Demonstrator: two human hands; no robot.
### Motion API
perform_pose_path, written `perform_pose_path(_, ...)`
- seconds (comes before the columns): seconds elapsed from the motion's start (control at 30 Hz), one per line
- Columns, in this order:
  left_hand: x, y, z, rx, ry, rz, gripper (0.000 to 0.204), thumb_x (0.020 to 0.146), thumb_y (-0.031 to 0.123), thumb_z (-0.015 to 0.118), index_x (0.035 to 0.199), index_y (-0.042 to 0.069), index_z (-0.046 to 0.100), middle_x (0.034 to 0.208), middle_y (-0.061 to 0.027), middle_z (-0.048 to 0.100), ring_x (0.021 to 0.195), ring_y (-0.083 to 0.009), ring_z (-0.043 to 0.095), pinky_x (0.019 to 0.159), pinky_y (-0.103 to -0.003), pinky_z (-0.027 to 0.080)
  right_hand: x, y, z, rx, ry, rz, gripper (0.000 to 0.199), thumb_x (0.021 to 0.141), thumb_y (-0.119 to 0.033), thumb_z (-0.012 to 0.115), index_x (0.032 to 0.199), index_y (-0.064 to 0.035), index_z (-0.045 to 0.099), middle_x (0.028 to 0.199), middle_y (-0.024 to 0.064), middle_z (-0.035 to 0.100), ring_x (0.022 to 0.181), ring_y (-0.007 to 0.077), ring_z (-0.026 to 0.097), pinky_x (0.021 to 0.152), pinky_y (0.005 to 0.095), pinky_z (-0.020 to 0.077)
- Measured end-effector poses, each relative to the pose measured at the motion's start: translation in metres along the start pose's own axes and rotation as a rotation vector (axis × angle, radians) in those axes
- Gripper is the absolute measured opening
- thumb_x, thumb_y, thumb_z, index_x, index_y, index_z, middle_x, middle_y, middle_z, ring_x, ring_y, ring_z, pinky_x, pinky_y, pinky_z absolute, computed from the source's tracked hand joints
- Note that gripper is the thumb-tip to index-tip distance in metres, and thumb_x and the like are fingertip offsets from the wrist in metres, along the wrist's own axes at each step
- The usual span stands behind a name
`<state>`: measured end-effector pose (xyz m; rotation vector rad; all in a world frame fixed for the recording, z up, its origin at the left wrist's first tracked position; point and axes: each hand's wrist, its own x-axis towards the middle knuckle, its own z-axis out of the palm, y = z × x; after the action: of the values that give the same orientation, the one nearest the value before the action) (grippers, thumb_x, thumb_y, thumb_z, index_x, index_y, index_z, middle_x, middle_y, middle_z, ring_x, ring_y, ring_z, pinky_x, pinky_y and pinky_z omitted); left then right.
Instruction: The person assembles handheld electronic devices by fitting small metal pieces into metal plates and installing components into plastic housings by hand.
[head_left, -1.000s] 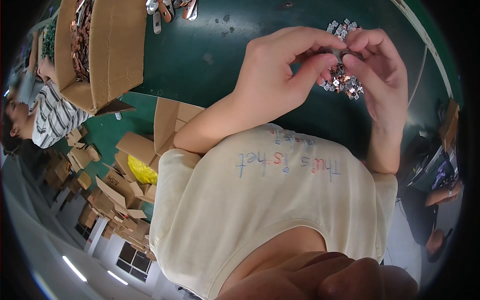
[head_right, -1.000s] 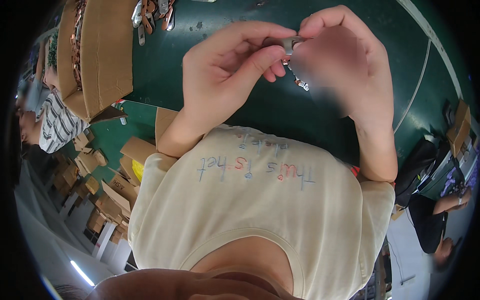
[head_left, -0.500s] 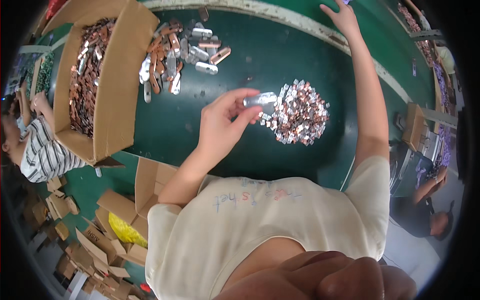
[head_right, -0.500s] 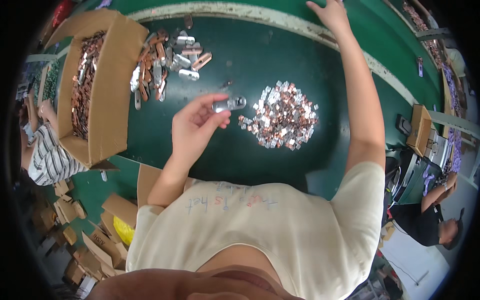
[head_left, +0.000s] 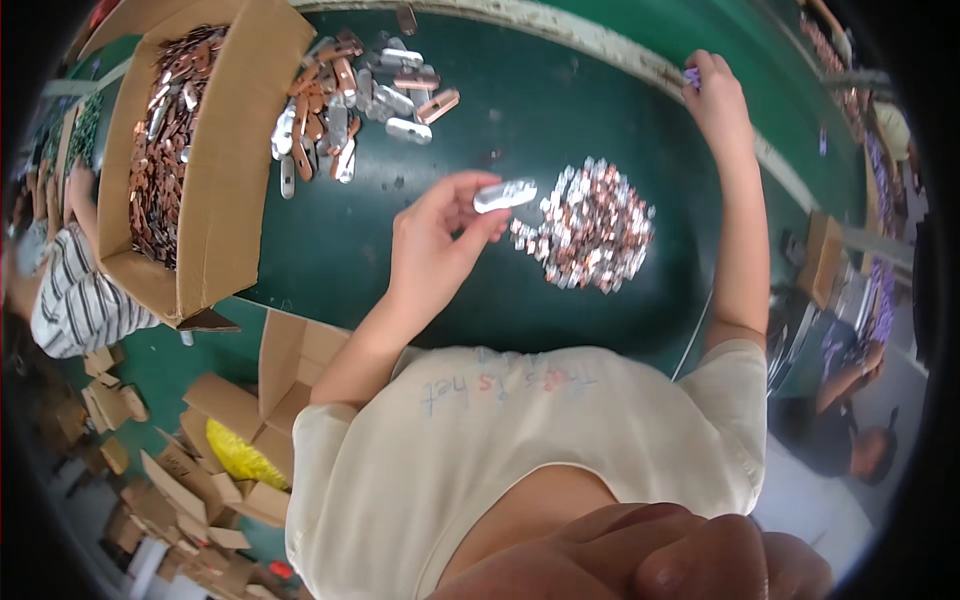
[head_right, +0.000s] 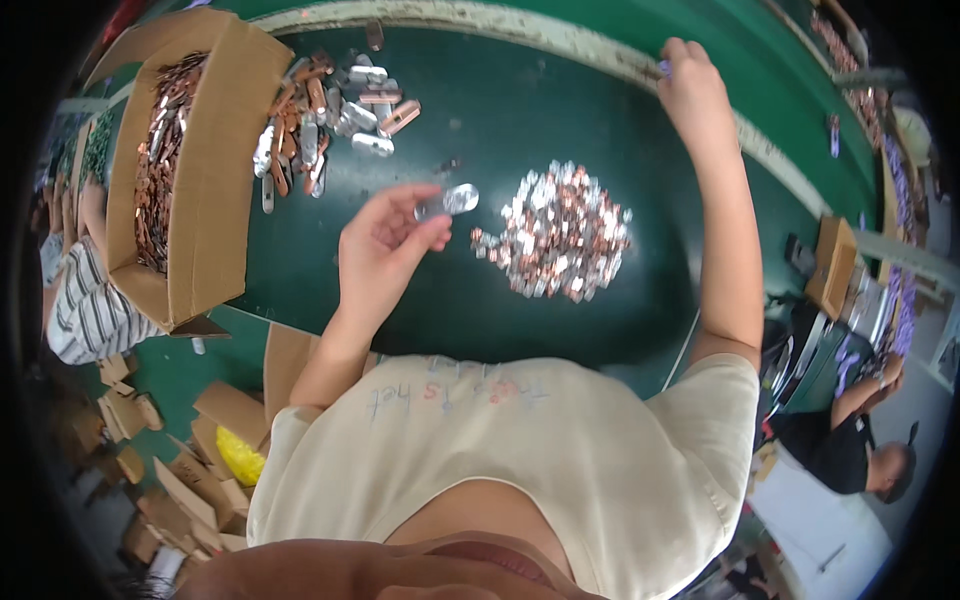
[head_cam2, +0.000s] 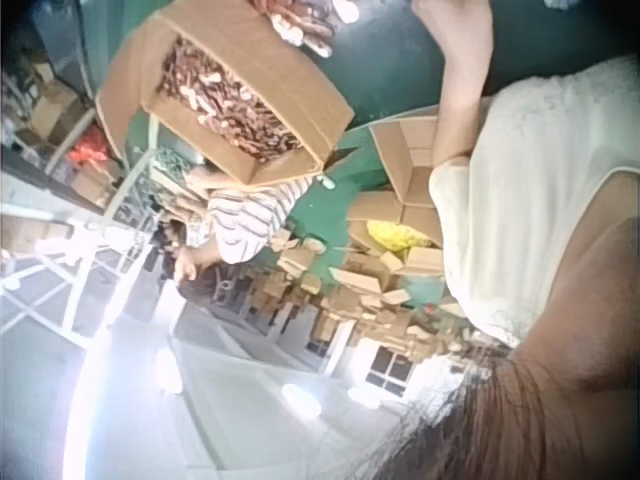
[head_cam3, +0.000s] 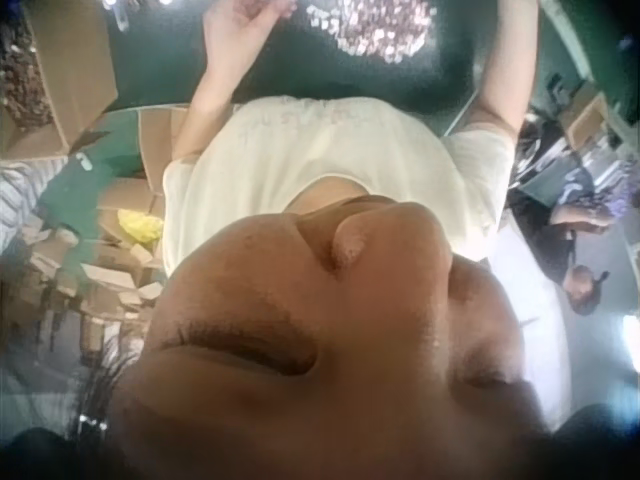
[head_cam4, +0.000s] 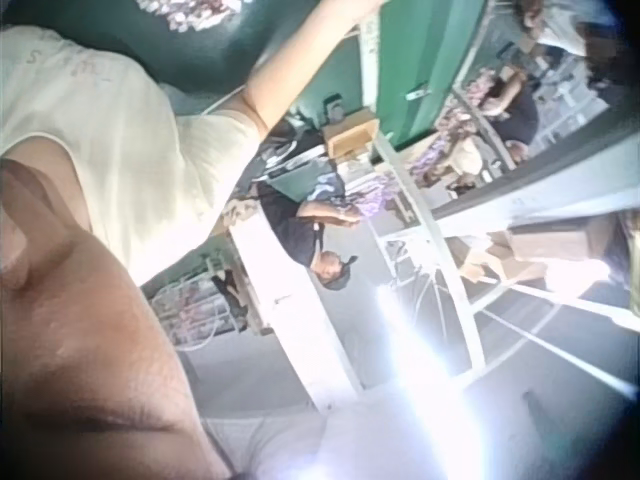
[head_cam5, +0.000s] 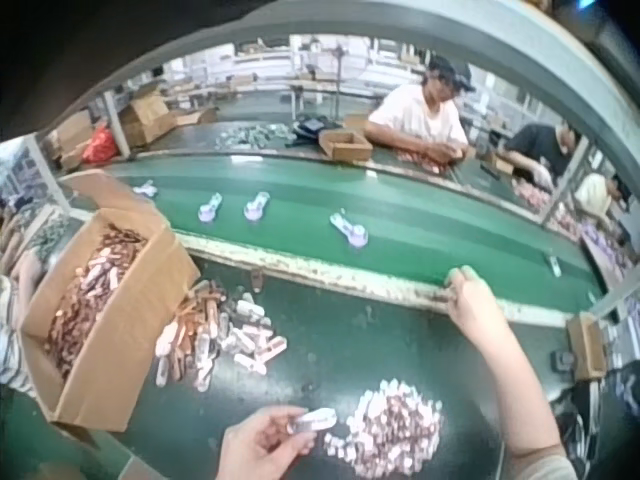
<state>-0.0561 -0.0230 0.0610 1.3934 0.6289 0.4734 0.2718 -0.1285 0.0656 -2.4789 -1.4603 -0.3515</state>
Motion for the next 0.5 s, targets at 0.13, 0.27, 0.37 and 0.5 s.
perform_pose_path(0.13, 0.007, 0.005, 0.011, -0.018, -0.068, 0.011, 0.026, 0.078, -0.005, 0.06, 0.103, -0.006, 0.052, 0.085, -0.0097, 0.059, 0.07, -0.0123, 0.06, 0.063, -0.022, 0.05, -0.061, -0.027, 0.002, 0.101, -0.116, -0.072, 0.032, 0.071, -0.001, 0.061, 0.102, -0.0008, 0.052, 0.096, 0.017, 0.051, 0.08, 0.0338, 0.057, 0.072, 0.039, 0.0472)
perform_pose_path(0.27, 0.001, 0.005, 0.017, -0.066, -0.125, 0.024, 0.024, 0.078, -0.003, 0.06, 0.101, -0.006, 0.053, 0.083, -0.0093, 0.062, 0.07, -0.0108, 0.061, 0.063, -0.021, 0.051, -0.08, -0.011, -0.019, 0.238, -0.1, -0.034, 0.045, 0.069, -0.015, 0.07, 0.111, -0.0089, 0.054, 0.108, 0.0082, 0.051, 0.09, 0.0252, 0.057, 0.077, 0.0332, 0.0456)
perform_pose_path(0.37, -0.006, 0.009, 0.017, -0.083, -0.142, 0.0, 0.025, 0.078, -0.005, 0.059, 0.103, -0.007, 0.053, 0.083, -0.0115, 0.062, 0.07, -0.0134, 0.061, 0.063, -0.023, 0.051, -0.08, 0.011, -0.008, 0.267, -0.03, -0.175, 0.049, 0.072, -0.019, 0.068, 0.116, -0.0105, 0.051, 0.121, 0.0077, 0.048, 0.11, 0.0264, 0.046, 0.092, 0.035, 0.0361)
perform_pose_path(0.5, -0.015, 0.012, 0.016, -0.105, -0.134, 0.025, 0.025, 0.078, -0.007, 0.058, 0.102, -0.008, 0.054, 0.082, -0.0131, 0.062, 0.07, -0.0157, 0.062, 0.063, -0.023, 0.051, -0.086, 0.036, 0.023, 0.392, -0.033, -0.178, 0.035, 0.076, -0.019, 0.065, 0.108, -0.0073, 0.056, 0.108, 0.0088, 0.055, 0.098, 0.0269, 0.054, 0.083, 0.0313, 0.0419)
